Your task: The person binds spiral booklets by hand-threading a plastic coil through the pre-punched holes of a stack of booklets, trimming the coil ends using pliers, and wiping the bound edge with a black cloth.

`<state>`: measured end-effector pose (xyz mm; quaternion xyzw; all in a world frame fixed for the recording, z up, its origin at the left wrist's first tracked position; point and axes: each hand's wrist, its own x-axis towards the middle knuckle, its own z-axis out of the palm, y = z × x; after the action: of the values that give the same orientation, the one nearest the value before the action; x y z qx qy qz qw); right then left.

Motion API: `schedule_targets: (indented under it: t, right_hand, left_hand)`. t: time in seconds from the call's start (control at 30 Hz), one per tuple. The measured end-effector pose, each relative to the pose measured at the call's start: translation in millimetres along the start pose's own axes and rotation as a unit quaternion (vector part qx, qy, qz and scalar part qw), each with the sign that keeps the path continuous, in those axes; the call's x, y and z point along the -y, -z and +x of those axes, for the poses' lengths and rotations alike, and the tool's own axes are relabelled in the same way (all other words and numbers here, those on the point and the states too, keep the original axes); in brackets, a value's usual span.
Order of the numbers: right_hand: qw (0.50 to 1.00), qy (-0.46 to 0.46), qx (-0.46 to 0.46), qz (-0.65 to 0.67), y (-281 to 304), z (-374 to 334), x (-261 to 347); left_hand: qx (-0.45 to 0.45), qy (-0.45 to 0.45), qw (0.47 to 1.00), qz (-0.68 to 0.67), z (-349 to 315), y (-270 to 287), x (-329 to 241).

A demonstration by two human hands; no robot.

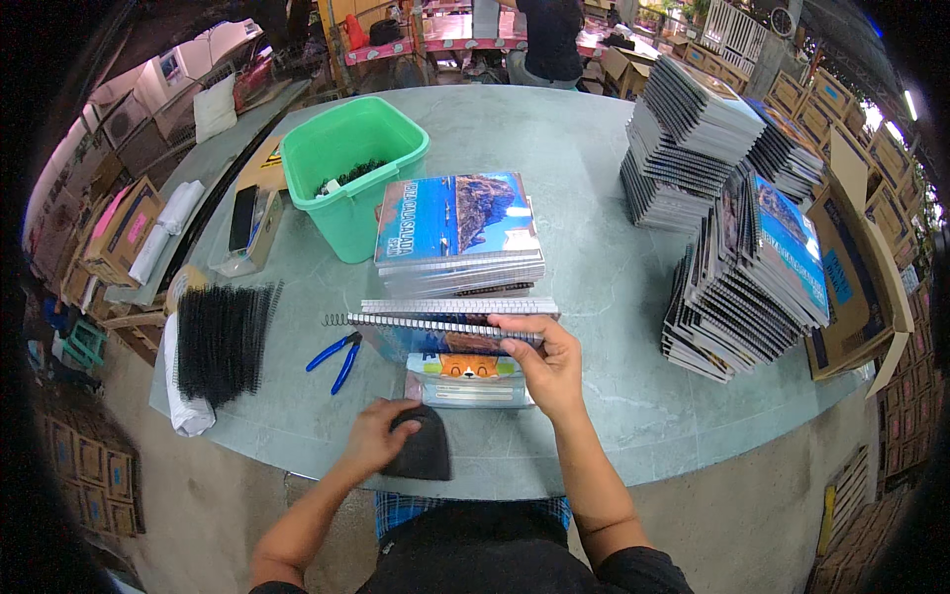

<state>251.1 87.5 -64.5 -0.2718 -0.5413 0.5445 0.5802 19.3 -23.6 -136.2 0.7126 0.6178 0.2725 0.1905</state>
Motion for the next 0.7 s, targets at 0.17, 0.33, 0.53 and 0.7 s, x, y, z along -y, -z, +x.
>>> schedule_targets:
  t: [0.17,0.33,0.53,0.7]
  right_hand:
    - [0.999,-0.029,-0.016,-0.023,8,11,-14]
    - [0.997,0.013,-0.006,0.079,12,26,-15]
    - [0.994,-0.077,0.040,-0.062,27,3,-22]
    - [0.994,-0.058,-0.048,-0.074,9,-4,-11]
  left_hand:
    - [-0.152,-0.100,0.975,0.129,16,52,-21]
    - [-0.226,-0.249,0.918,0.210,86,83,-105]
    - [-0.083,-0.181,0.945,0.259,101,86,-115]
    - [-0.105,-0.298,0.937,0.152,105,68,-127]
